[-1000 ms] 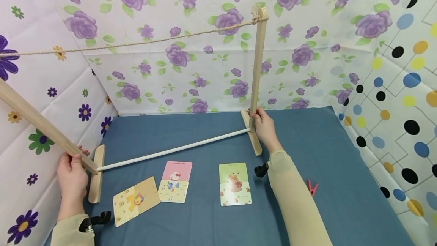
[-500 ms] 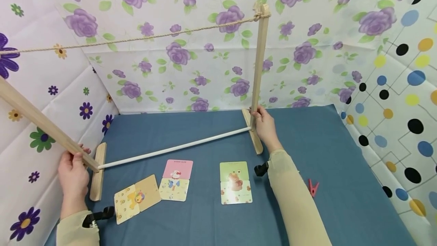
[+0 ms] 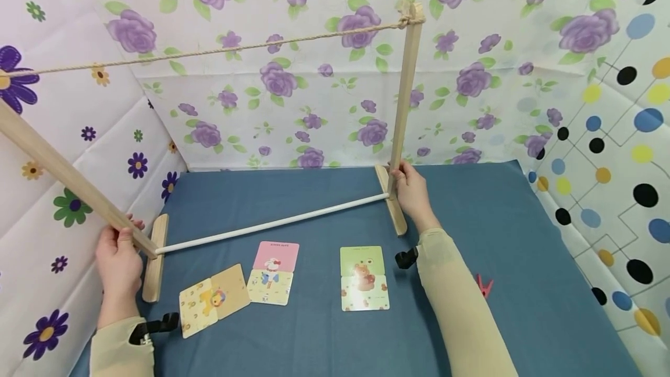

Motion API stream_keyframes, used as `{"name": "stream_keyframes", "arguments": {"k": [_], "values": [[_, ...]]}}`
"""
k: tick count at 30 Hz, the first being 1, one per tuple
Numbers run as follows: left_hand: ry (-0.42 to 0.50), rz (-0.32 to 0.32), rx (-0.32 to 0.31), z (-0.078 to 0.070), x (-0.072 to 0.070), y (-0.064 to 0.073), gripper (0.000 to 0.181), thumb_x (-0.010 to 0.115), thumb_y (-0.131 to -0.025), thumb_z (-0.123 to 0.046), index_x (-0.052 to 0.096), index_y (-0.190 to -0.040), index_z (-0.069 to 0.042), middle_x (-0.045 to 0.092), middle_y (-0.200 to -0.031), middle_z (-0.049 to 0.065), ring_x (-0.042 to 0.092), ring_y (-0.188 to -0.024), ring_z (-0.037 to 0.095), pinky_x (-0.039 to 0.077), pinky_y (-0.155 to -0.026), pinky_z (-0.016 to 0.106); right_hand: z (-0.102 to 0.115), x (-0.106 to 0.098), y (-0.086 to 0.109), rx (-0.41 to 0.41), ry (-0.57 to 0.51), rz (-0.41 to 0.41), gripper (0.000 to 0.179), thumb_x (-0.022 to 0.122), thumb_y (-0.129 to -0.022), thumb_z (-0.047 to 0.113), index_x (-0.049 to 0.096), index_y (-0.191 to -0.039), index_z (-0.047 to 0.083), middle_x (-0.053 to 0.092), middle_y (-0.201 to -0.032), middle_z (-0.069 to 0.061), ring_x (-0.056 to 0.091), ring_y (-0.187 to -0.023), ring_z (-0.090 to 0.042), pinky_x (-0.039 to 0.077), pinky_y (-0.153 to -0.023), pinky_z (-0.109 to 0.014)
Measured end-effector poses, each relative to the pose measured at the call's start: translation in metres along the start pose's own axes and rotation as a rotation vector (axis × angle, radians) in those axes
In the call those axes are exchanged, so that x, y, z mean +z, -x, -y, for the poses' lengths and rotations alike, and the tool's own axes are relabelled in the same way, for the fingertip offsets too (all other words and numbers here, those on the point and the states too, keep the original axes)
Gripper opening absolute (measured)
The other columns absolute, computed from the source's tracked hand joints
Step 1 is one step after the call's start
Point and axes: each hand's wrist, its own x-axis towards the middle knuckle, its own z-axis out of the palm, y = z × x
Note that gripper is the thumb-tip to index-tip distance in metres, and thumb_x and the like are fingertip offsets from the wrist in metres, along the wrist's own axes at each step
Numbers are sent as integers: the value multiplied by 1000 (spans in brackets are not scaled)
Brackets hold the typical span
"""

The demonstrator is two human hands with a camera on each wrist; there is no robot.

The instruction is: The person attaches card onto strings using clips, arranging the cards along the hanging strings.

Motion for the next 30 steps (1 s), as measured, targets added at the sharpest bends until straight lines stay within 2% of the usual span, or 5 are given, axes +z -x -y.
{"name": "stream_keyframes", "arguments": {"k": [10, 16, 19, 27, 30], "values": [[-22, 30, 5, -10, 8, -6, 45, 38, -117, -29, 51, -158, -15, 59, -148, 14, 53, -142, 28, 36, -123, 48, 0, -13, 6, 13, -10, -17, 50, 43, -115, 35, 53, -154, 5, 59, -146, -25, 56, -137, -44, 55, -102, -57], [-33, 73, 64, -17, 16, -7, 47, 37, -117, -27, 49, -159, -9, 59, -148, 20, 53, -140, 30, 39, -121, 47, -4, -23, 11, 13, -13, -28, 49, 42, -116, 35, 54, -148, 1, 57, -146, -25, 54, -139, -43, 54, -103, -58], [-39, 96, 70, -18, 21, -7, 47, 37, -117, -28, 49, -159, -9, 59, -150, 19, 53, -141, 30, 40, -120, 48, -5, -29, 15, 20, -12, -28, 49, 42, -116, 36, 53, -150, 3, 56, -147, -24, 53, -140, -43, 53, -103, -60], [-51, 152, 67, -21, 39, -8, 48, 35, -118, -32, 50, -159, -13, 57, -155, 14, 49, -146, 32, 38, -120, 54, -11, -47, 22, 38, 32, -57, 50, 41, -116, 37, 51, -150, 2, 56, -146, -24, 54, -137, -46, 53, -102, -62], [-29, 182, 90, -23, 47, -8, 47, 35, -118, -29, 48, -161, -13, 56, -154, 16, 49, -146, 34, 39, -120, 55, -14, -55, 24, 40, 44, -72, 49, 40, -116, 36, 51, -149, 1, 56, -146, -25, 53, -138, -46, 53, -102, -62]]}}
